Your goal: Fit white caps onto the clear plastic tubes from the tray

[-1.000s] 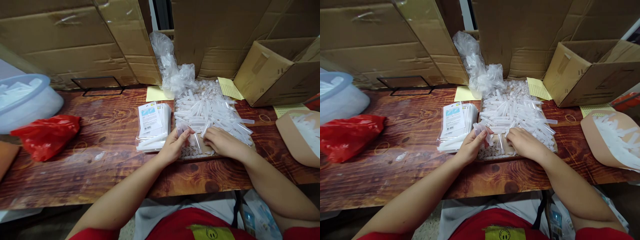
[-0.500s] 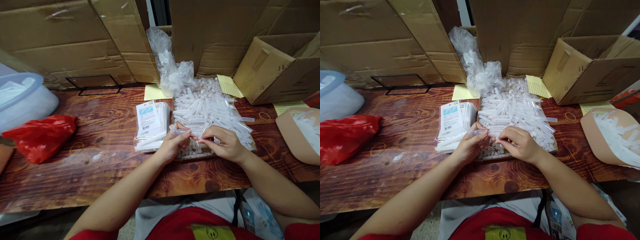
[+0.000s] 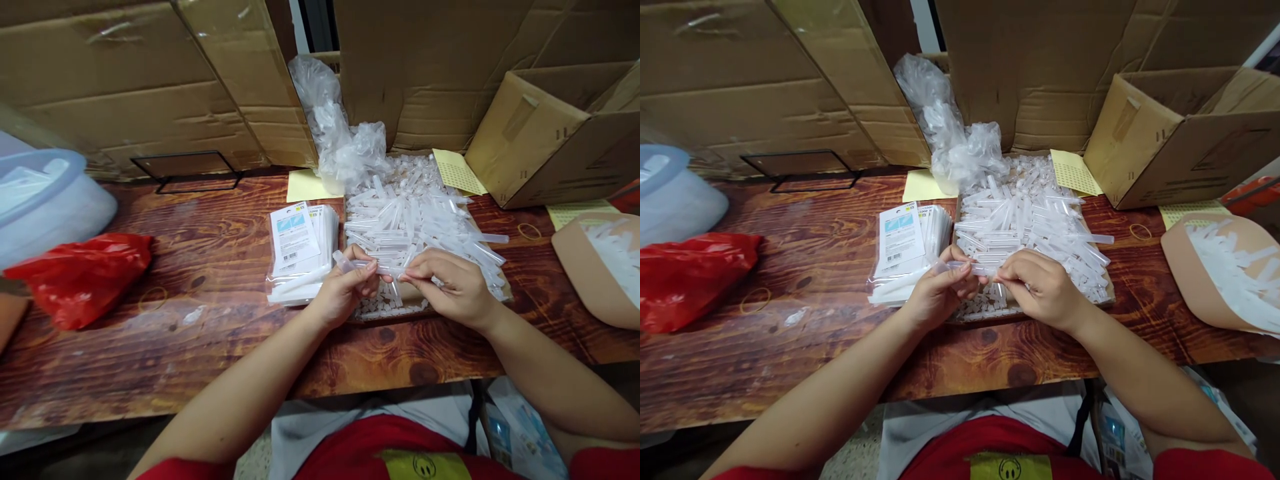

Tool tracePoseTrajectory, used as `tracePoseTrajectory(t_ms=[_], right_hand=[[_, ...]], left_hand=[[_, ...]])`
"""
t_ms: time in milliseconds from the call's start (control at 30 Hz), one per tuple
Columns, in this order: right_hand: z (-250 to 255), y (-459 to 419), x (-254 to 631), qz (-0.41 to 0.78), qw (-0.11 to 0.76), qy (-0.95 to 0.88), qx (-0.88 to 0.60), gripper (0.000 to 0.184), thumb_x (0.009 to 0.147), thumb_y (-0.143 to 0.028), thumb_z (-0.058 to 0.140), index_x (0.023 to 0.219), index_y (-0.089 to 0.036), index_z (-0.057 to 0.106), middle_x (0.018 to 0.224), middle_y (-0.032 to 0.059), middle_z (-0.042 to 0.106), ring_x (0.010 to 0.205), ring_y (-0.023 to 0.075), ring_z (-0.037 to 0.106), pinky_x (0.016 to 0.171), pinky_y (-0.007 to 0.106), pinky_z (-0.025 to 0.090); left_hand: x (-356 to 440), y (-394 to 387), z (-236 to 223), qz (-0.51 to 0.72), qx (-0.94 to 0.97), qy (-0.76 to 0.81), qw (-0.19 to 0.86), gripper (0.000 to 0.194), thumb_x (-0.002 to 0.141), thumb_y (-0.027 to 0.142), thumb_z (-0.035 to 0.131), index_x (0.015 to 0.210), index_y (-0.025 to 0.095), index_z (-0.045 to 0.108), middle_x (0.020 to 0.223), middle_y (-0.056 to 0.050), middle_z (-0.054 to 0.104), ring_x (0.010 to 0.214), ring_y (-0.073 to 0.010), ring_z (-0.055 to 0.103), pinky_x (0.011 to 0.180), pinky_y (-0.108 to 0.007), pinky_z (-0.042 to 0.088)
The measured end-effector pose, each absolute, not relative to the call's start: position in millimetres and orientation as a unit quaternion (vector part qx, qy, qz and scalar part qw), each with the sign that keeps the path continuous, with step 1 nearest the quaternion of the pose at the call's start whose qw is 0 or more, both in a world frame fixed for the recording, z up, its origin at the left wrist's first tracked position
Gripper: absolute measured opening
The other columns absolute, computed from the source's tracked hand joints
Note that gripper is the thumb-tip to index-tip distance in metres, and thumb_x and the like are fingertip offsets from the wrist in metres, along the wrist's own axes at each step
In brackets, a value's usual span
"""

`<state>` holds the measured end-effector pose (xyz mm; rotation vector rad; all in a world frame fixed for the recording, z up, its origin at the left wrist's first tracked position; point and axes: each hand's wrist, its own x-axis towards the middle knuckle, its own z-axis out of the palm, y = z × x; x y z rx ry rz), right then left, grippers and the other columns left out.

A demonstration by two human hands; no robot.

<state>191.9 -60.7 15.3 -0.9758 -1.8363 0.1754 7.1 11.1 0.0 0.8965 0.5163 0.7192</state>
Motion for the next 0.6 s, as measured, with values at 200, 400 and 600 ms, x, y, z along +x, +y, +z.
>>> tracePoseTrajectory(t_ms=[200,400,600], right_hand=[[13,-61,192,0.132,0.509,-0.735,-0.428,0.014,0.086,-0.012,0.065,0.075,-0.021,0.062,0.075,0.0056,0.071,0.069,0.0165,0.067,0.061,0.029,0.054],[3,-54,188,0.207,0.537,-0.688,-0.442,0.017,0.082,-0.019,0.073,0.069,-0.020,0.061,0.070,0.0027,0.070,0.064,0.0150,0.066,0.060,0.028,0.053],[2,-55,183,0.216,0.554,-0.678,-0.432,0.018,0.081,-0.018,0.073,0.068,-0.019,0.062,0.070,0.0041,0.071,0.064,0.0153,0.066,0.059,0.028,0.053]], left_hand=[[7,11,-3,0.342,0.444,0.238,0.793,0.038,0.073,0.034,0.079,0.081,0.021,0.044,0.057,0.003,0.063,0.045,-0.0070,0.045,0.049,-0.020,0.031],[6,10,-4,0.368,0.467,0.254,0.763,0.033,0.074,0.031,0.076,0.080,0.020,0.045,0.059,0.002,0.064,0.047,-0.0080,0.047,0.049,-0.020,0.031],[7,4,-4,0.382,0.475,0.231,0.759,0.031,0.076,0.031,0.075,0.080,0.020,0.047,0.055,0.006,0.059,0.046,-0.0071,0.046,0.049,-0.020,0.032]])
